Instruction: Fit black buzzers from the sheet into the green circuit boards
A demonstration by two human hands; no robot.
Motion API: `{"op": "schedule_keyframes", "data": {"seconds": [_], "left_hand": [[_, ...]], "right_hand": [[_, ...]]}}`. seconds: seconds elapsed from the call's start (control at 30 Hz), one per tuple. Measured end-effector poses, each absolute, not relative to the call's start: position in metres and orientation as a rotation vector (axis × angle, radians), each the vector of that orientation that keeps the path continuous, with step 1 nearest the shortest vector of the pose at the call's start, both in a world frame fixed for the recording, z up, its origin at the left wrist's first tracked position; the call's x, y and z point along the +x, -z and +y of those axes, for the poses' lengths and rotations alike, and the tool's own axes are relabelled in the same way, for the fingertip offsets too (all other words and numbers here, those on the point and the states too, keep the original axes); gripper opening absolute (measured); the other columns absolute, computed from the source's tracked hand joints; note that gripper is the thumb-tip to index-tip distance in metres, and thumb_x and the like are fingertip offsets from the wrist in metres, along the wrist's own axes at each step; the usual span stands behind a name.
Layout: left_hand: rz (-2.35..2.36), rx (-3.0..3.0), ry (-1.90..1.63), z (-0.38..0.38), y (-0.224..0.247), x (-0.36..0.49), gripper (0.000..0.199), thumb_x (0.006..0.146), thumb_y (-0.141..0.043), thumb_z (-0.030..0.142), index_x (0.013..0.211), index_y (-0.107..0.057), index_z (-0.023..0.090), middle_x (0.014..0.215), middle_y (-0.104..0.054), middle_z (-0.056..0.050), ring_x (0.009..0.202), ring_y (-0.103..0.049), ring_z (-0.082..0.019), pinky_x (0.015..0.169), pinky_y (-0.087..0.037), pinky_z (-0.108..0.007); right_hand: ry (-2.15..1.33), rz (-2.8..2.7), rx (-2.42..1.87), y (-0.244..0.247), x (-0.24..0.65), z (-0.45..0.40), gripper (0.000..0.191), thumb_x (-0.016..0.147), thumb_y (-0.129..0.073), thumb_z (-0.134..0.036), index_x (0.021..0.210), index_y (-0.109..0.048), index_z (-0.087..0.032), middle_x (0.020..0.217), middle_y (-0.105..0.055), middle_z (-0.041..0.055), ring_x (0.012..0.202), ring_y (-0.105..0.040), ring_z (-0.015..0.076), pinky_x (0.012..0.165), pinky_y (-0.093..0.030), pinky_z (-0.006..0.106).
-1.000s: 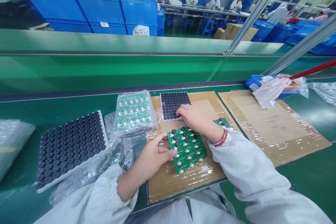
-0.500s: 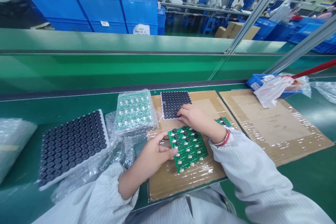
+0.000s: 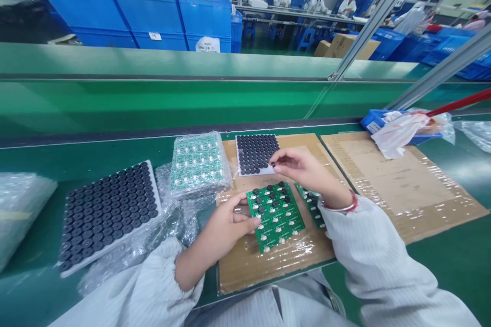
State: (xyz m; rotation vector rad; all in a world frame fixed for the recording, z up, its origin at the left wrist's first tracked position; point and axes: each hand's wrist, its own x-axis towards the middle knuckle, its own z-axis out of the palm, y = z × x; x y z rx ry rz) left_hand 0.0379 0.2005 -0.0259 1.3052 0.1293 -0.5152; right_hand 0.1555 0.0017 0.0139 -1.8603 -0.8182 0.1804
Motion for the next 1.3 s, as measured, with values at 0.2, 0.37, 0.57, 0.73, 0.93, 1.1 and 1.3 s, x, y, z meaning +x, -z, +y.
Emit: {"op": "schedule_keyframes", "data": {"seconds": [0.2, 0.37, 0.57, 0.73, 0.93, 1.1, 1.3], "left_hand": [[0.113, 1.292, 0.514, 0.200, 0.027, 0.038, 0.052, 0.071, -0.071, 0.028, 0.118, -0.051, 0.019, 0.115, -0.056, -0.009, 0.081, -0.064, -0.017, 0.077, -0.052, -0.034], [0.127, 1.322, 0.505, 0.199, 0.023, 0.039, 0.050, 0.071, -0.070, 0.027, 0.117, -0.051, 0.020, 0.111, -0.057, -0.006, 0.077, -0.064, -0.014, 0.072, -0.052, -0.030], [0.200, 1.385, 0.546, 0.199, 0.019, 0.040, 0.061, 0.070, -0.070, 0.029, 0.125, -0.046, 0.017, 0.071, -0.062, 0.002, 0.071, -0.064, -0.015, 0.072, -0.053, -0.031], [0.175, 1.405, 0.557, 0.200, 0.023, 0.037, 0.060, 0.072, -0.069, 0.032, 0.126, -0.045, 0.021, 0.065, -0.063, 0.004, 0.065, -0.064, -0.013, 0.067, -0.054, -0.029], [0.160, 1.405, 0.561, 0.201, 0.021, 0.036, 0.062, 0.074, -0.066, 0.027, 0.130, -0.040, 0.020, 0.061, -0.062, 0.006, 0.061, -0.064, -0.011, 0.063, -0.053, -0.024], [0.175, 1.395, 0.570, 0.199, 0.018, 0.035, 0.066, 0.074, -0.067, 0.025, 0.132, -0.038, 0.018, 0.061, -0.062, 0.006, 0.060, -0.065, -0.011, 0.063, -0.053, -0.022], [0.153, 1.375, 0.560, 0.197, 0.012, 0.035, 0.072, 0.071, -0.069, 0.023, 0.134, -0.035, 0.014, 0.061, -0.062, 0.006, 0.059, -0.064, -0.009, 0.060, -0.051, -0.019]], "right_hand": [[-0.205, -0.639, -1.436, -0.033, 0.128, -0.007, 0.013, 0.079, -0.072, -0.022, 0.090, -0.065, -0.021, 0.092, -0.062, 0.0026, 0.085, -0.059, 0.0144, 0.074, -0.053, 0.027], [-0.254, -0.558, -1.431, -0.036, 0.105, -0.011, 0.017, 0.079, -0.072, -0.019, 0.095, -0.067, -0.022, 0.097, -0.061, 0.0035, 0.087, -0.059, 0.0133, 0.077, -0.054, 0.024], [-0.158, -0.555, -1.521, -0.029, 0.080, -0.013, 0.015, 0.083, -0.067, -0.018, 0.096, -0.069, -0.025, 0.098, -0.059, 0.0046, 0.091, -0.058, 0.0165, 0.077, -0.056, 0.028], [-0.017, -0.617, -1.706, -0.017, 0.063, -0.011, 0.016, 0.085, -0.064, -0.014, 0.095, -0.069, -0.026, 0.093, -0.062, 0.0037, 0.092, -0.057, 0.0176, 0.078, -0.053, 0.030], [0.171, -0.694, -1.917, 0.006, 0.045, -0.004, 0.018, 0.086, -0.061, -0.011, 0.100, -0.064, -0.023, 0.094, -0.063, 0.0022, 0.087, -0.060, 0.0161, 0.077, -0.052, 0.030], [0.336, -0.749, -2.046, 0.021, 0.031, 0.004, 0.025, 0.087, -0.059, -0.008, 0.108, -0.055, -0.020, 0.099, -0.063, 0.0034, 0.090, -0.061, 0.0164, 0.078, -0.053, 0.030], [0.424, -0.852, -2.040, 0.022, 0.029, 0.009, 0.025, 0.084, -0.059, 0.000, 0.103, -0.058, -0.017, 0.098, -0.063, 0.0054, 0.091, -0.059, 0.0183, 0.081, -0.051, 0.036]]}}
